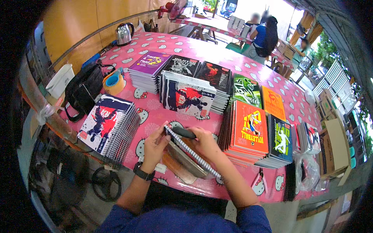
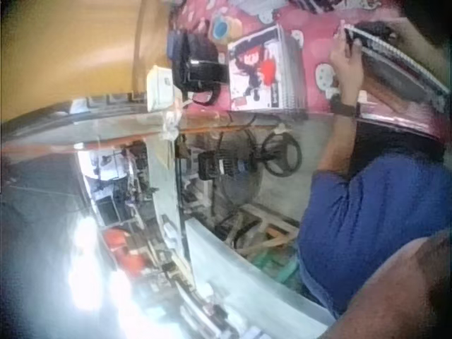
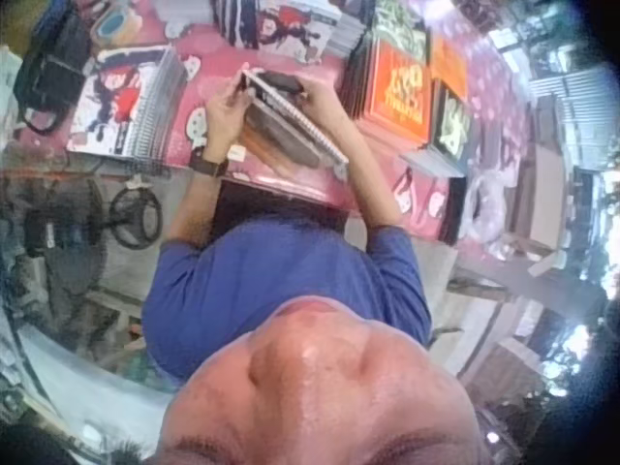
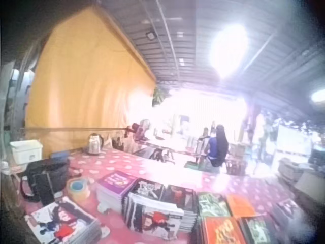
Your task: The person assembles spiral notebooks by inserting metal spirals into pre-punched holes of notebook covers and pages by hand.
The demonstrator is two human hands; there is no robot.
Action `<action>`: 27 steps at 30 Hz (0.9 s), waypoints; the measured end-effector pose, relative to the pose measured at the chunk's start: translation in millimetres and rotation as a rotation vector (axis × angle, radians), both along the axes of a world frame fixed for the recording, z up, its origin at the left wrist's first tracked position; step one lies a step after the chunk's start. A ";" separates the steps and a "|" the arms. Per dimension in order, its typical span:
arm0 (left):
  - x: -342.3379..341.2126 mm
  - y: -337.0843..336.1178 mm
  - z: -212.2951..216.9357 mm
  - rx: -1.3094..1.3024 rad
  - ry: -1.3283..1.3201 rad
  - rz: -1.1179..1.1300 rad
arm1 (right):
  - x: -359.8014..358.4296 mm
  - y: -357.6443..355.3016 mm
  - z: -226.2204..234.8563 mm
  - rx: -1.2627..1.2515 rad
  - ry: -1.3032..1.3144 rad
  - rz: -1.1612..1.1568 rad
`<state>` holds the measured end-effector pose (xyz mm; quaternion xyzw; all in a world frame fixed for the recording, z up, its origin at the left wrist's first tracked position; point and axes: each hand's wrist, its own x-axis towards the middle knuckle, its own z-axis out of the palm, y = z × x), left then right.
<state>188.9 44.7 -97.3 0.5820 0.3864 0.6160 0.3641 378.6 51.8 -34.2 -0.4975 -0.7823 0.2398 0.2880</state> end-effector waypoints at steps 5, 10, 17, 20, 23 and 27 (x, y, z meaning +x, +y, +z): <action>2.8 0.3 21.7 -0.050 -0.157 -0.090 | 22.9 -23.1 36.7 0.062 0.038 0.155; 31.9 -29.8 94.0 0.249 0.222 -0.134 | 7.0 -72.3 82.3 0.342 0.157 -0.002; 45.5 -46.1 102.2 0.309 0.119 -0.247 | 19.1 -91.2 84.6 0.422 0.196 -0.030; 41.2 -48.2 96.1 0.323 0.146 -0.175 | 14.7 -89.5 82.8 0.520 0.102 0.006; 48.2 -48.5 99.2 0.214 0.204 -0.208 | 17.1 -92.5 77.0 0.586 0.017 -0.036; 44.4 -45.1 97.1 0.324 0.331 -0.215 | 21.5 -96.2 73.3 0.484 -0.030 -0.025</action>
